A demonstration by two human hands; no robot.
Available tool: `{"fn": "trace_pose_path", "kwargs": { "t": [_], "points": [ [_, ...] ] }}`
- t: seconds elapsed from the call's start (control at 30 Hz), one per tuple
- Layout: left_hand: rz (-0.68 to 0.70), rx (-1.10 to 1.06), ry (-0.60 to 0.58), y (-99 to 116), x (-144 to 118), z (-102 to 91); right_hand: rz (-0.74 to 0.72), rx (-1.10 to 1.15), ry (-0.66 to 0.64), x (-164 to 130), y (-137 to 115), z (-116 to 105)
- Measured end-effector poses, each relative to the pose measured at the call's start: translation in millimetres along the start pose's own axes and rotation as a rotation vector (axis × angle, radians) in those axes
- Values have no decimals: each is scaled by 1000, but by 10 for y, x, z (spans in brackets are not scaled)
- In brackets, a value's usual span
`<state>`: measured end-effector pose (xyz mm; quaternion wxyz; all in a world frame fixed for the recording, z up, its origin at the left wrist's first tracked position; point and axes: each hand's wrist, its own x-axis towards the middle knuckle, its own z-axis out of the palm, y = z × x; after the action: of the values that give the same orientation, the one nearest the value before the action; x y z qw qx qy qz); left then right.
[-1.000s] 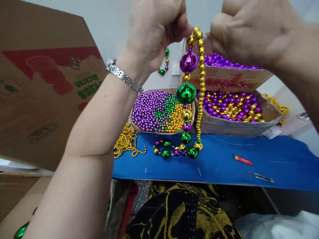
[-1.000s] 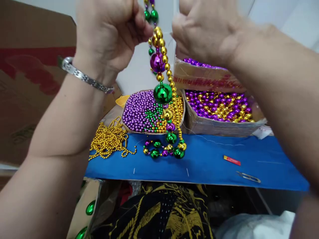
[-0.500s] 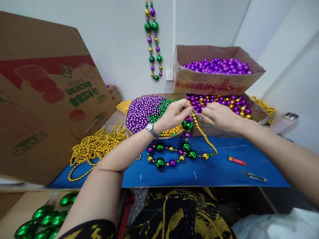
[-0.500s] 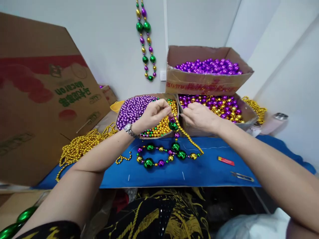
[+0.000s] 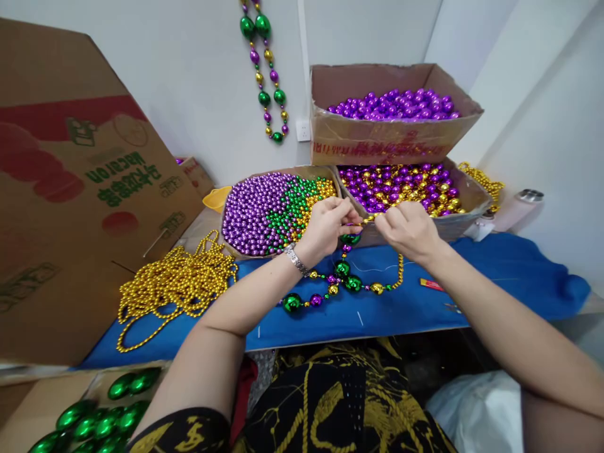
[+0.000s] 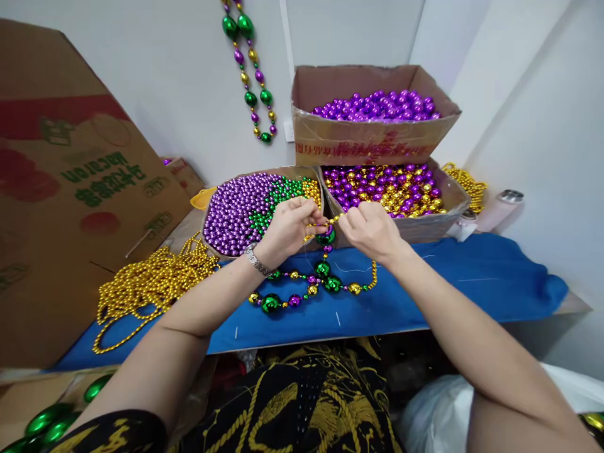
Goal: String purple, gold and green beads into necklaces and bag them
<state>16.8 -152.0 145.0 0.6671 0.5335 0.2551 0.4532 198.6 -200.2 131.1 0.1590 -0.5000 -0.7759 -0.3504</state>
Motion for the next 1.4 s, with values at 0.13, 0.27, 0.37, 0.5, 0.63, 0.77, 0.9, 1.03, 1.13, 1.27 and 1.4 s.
{"fn": "trace_pose_path", "kwargs": {
  "t": [0.13, 0.27, 0.37, 0.5, 0.63, 0.77, 0.9, 1.03, 1.13, 1.27, 1.4],
  "points": [
    [-63, -259, 104, -34, 12, 1, 262, 212, 100, -204, -253, 89],
    [19, -191, 66, -102, -6, -7, 652, 794, 88, -372, -521, 175],
    [53, -180, 54, -151, -41, 4, 745, 1184, -31, -426, -601, 267],
    [57, -128, -22, -206, -101, -37, 648, 1237, -136, -449, -520, 411],
    [-7, 121, -112, -279, -116, -170, 505, 646, -37, -448, -388, 523],
    [-76, 356, -263, -342, -55, -305, 295, 269, 21, -405, -366, 649],
    [-193, 386, -320, -373, -6, -379, 218, 254, 56, -336, -450, 755],
    [-187, 180, -212, -422, -6, -404, 431, 523, 108, -322, -638, 689],
    [-88, 94, -115, -472, -1, -433, 689, 1011, 121, -417, -853, 534],
    [2, 112, -57, -541, -3, -490, 1064, 1579, 13, -698, -1169, 372],
    [43, 222, -137, -631, -106, -534, 1108, 1859, -594, -954, -1292, 357]
  ]
}}
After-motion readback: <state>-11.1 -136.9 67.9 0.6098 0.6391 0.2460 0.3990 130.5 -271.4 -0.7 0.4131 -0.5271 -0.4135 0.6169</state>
